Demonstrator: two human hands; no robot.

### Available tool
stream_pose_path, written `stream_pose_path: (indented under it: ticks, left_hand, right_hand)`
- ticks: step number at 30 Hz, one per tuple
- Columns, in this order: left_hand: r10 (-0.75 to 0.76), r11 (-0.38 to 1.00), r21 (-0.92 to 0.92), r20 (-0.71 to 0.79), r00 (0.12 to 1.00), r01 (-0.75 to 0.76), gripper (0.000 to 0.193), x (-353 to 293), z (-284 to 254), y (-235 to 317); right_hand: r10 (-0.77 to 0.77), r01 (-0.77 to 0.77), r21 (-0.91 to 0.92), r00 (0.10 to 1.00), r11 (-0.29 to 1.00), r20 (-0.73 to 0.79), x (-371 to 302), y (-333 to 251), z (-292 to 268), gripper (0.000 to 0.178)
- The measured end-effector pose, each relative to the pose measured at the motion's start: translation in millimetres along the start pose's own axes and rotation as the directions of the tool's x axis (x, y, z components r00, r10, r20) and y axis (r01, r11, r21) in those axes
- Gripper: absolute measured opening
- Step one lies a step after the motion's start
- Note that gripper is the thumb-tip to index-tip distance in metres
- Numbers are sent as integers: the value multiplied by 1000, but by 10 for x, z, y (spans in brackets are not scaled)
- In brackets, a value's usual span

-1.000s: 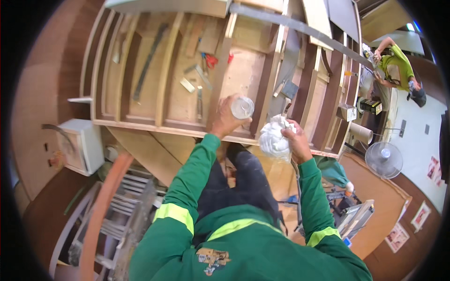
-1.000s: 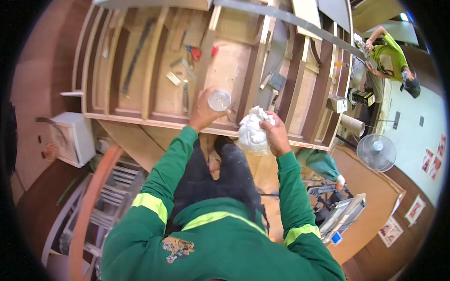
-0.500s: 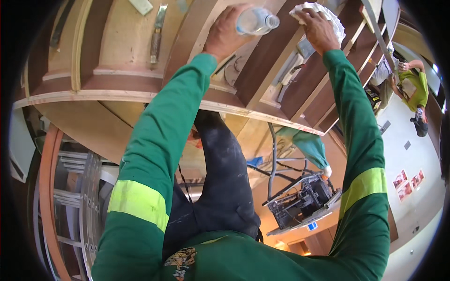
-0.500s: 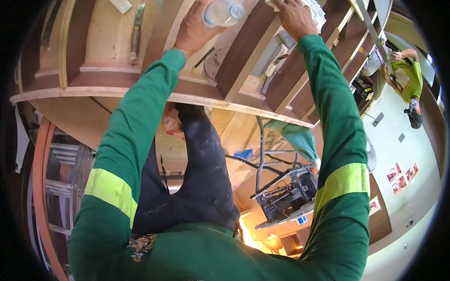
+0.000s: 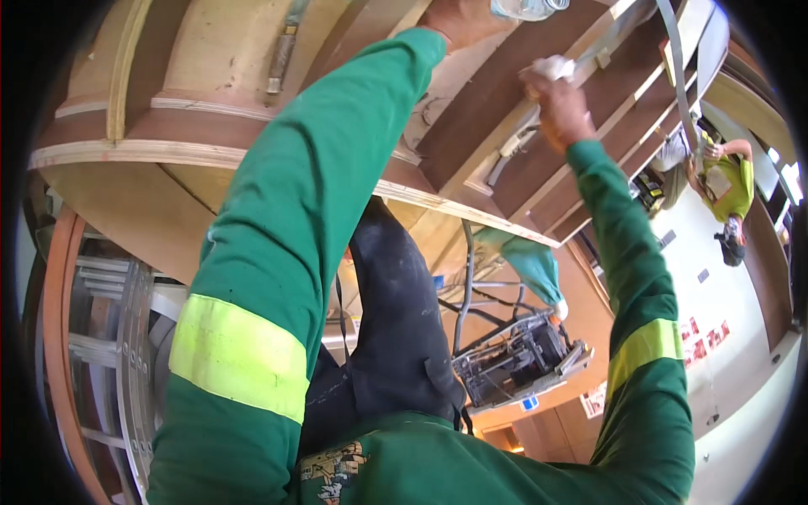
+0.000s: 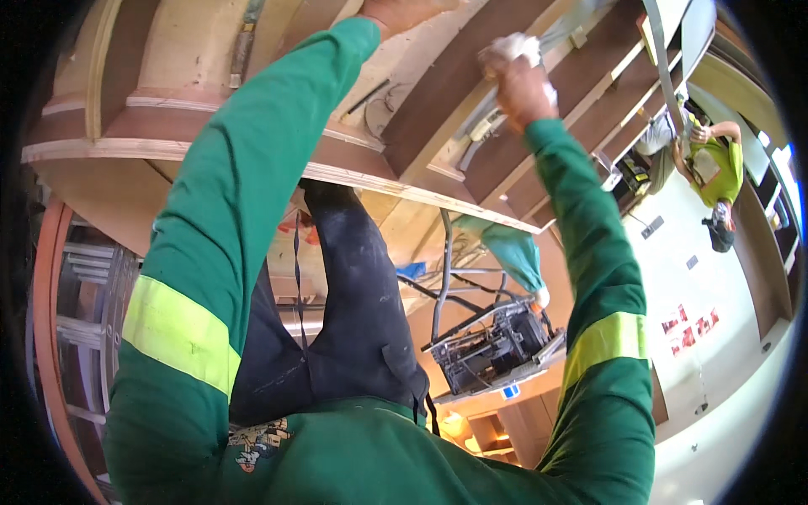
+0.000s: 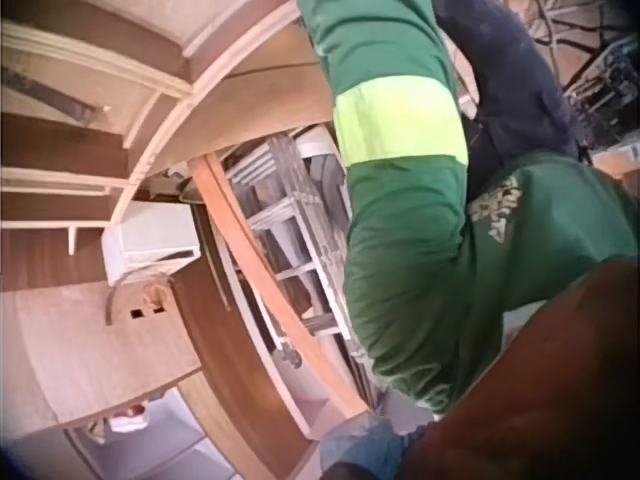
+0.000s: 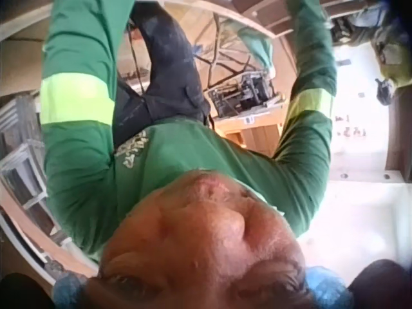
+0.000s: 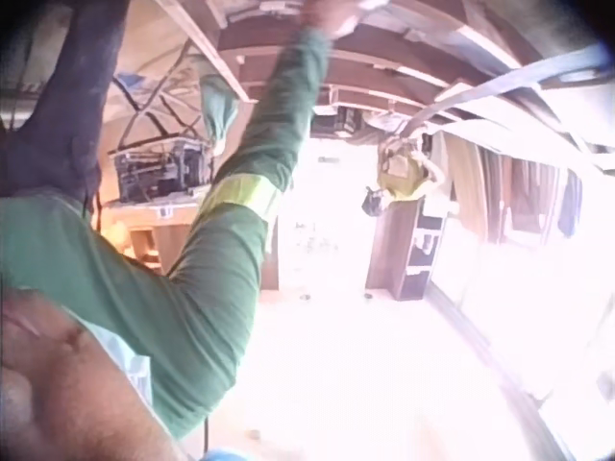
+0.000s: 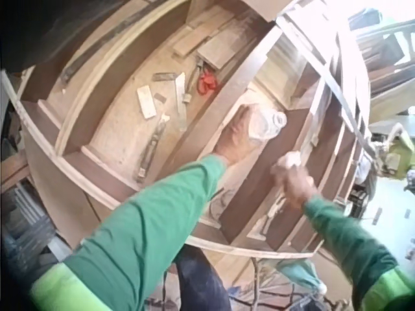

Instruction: The person prepares the interior of a wooden cabinet by wiping the surfaces with a cloth, sanding the edges with a sanding block, and checking the fit of a curved wooden component against the frame.

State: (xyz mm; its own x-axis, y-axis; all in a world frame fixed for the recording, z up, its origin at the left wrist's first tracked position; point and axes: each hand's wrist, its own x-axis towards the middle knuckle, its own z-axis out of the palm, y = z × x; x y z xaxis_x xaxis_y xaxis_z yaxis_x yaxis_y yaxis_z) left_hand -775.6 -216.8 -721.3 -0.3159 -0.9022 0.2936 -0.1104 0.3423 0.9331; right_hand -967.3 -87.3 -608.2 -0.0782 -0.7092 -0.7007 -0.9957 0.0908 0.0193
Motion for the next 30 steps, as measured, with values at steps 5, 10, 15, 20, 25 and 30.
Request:
stream_pose_path:
  ticks: [5,10,15,20,25,30]
  left_hand:
    - [58,992,-109,21,998,-55,71,36,-135,55]
    - [44,988,-142,-72,996,-54,66,175,-39,138]
    - [86,989,-113,-52,995,-91,58,550,137,-165]
    - [58,998,-20,-122,991,-61,53,478,170,-186]
    - [110,988,-107,-23,994,-111,50,460,155,70]
    - [61,990,-126,-25,998,-64,53,597,180,13]
  right_hand:
    - [-279,263,109,945,959,172,-599,-476,485,60]
    - [-42,44,44,998,998,-43,-228,-125,103,55]
    - [-333,329,100,943,939,22,-365,-237,371,54]
    - [-166,163,-67,985,984,-44,-382,-296,284,48]
    - [-317,301,-114,936,947,-156,-288,52,240,42]
    - [-152,155,-102,988,983,35,-570,-430,480,44]
